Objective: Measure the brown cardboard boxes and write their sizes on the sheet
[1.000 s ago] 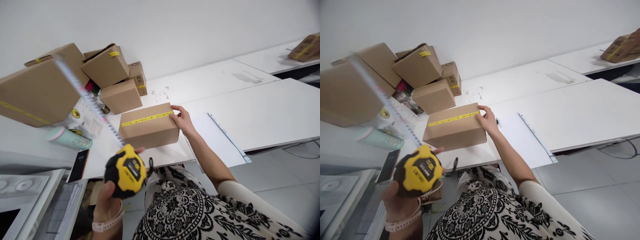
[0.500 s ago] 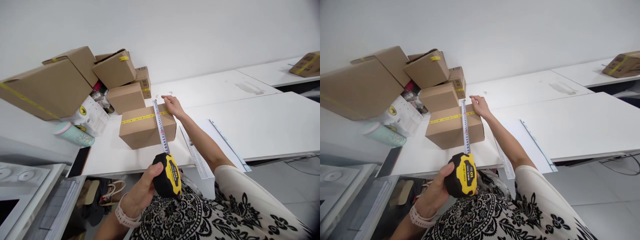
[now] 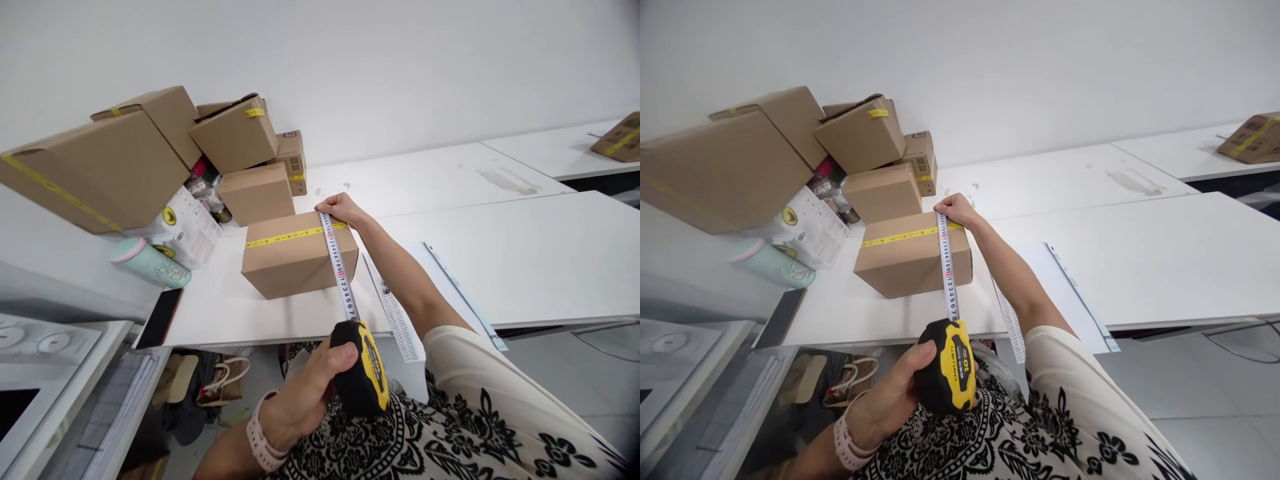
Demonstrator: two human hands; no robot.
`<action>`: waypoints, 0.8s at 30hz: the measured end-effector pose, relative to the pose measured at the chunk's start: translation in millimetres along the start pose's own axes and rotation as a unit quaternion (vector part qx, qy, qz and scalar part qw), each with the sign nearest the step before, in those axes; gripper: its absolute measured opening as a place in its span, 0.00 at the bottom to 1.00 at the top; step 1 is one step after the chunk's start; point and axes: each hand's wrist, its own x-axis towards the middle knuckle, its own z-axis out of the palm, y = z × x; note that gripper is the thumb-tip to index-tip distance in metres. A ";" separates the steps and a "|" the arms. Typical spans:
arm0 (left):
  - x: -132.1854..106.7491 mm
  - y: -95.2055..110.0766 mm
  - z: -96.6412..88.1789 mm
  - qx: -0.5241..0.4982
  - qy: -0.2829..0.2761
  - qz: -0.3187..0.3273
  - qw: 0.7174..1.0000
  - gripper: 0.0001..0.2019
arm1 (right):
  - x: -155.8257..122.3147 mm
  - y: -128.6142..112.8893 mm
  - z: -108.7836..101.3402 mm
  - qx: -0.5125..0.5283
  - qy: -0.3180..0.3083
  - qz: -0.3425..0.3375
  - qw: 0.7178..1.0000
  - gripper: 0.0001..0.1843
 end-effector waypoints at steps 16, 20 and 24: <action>4.1 -10.1 -2.4 -0.005 -0.051 0.010 0.999 0.30 | 6.4 6.8 1.3 0.102 -0.029 0.046 0.993 0.09; 4.7 -11.1 -2.1 0.001 -0.042 0.014 0.999 0.29 | 6.7 8.8 3.6 0.102 -0.027 0.049 0.993 0.09; 4.6 -10.1 -3.6 0.009 -0.051 0.034 0.998 0.28 | 2.3 2.2 0.9 0.094 -0.014 0.016 0.995 0.10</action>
